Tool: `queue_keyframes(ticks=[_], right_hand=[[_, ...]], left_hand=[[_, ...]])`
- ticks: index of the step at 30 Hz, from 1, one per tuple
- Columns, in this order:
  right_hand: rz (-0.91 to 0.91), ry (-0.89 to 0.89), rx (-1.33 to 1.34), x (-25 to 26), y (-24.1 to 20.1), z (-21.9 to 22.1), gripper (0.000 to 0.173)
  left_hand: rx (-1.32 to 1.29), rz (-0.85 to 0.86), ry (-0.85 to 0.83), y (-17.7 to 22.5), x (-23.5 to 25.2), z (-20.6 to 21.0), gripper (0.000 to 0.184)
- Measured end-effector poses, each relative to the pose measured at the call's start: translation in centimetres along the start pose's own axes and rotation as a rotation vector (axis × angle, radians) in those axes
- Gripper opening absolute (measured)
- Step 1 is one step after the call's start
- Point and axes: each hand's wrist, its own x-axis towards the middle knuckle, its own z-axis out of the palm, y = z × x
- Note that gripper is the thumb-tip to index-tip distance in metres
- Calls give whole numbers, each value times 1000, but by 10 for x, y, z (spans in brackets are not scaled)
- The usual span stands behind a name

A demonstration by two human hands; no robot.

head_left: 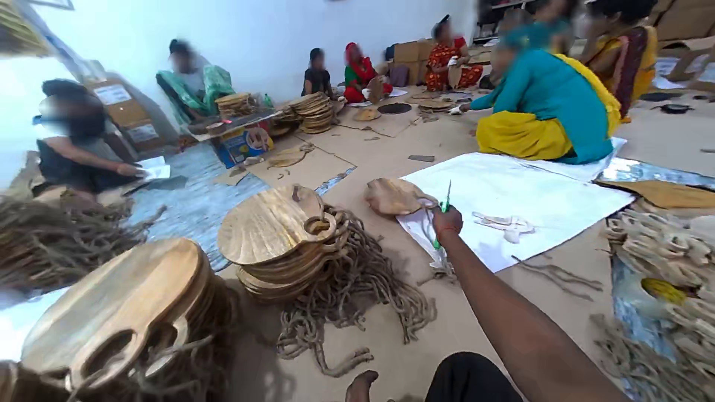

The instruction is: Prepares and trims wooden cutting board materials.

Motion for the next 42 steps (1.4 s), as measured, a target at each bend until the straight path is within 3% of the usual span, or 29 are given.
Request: queue_keyframes(ticks=[2, 5, 8, 11, 15, 18, 20, 24, 27, 30, 33, 35, 38, 42], right_hand=[[-42, -110, 162, -26, 28, 11, 43], [23, -355, 280, -105, 74, 19, 37], [42, -398, 281, -171, 96, 33, 30], [-85, -377, 272, -201, 55, 42, 32], [-322, -438, 113, -193, -61, 66, 43], [-330, -536, -176, -184, -115, 87, 62], [-263, -582, -209, -181, -118, 100, 57], [-110, -652, 67, -248, -89, 64, 46], [2, -705, 217, -319, -9, 17, 37], [31, -789, 263, -363, 64, -33, 28], [62, -682, 356, -359, 113, -51, 19], [242, -574, 425, -334, 119, -49, 31], [453, -678, 453, -306, 121, -47, 43], [369, -851, 453, -327, 132, -43, 35]], left_hand=[[-47, -14, -31, 1, 3, 3, 48], [-40, -22, -90, 3, 7, 10, 45], [-30, -8, -103, 4, 8, 3, 40], [-62, -47, -69, 1, 4, -4, 36], [-145, -94, -8, -5, 8, -3, 34], [-200, -129, -10, -8, 13, 1, 32], [-280, -142, 32, -9, 13, -1, 29], [-812, -137, 323, -8, 19, -29, 27], [-1265, -190, 413, 4, 17, -67, 40], [-1508, -301, 522, 22, 9, -80, 39], [-1497, -440, 678, 24, -8, -53, 30], [-1465, -414, 703, 33, -18, -42, 29], [-1480, -390, 681, 56, -43, -34, 25], [-1510, -357, 708, 67, -66, -30, 26]])
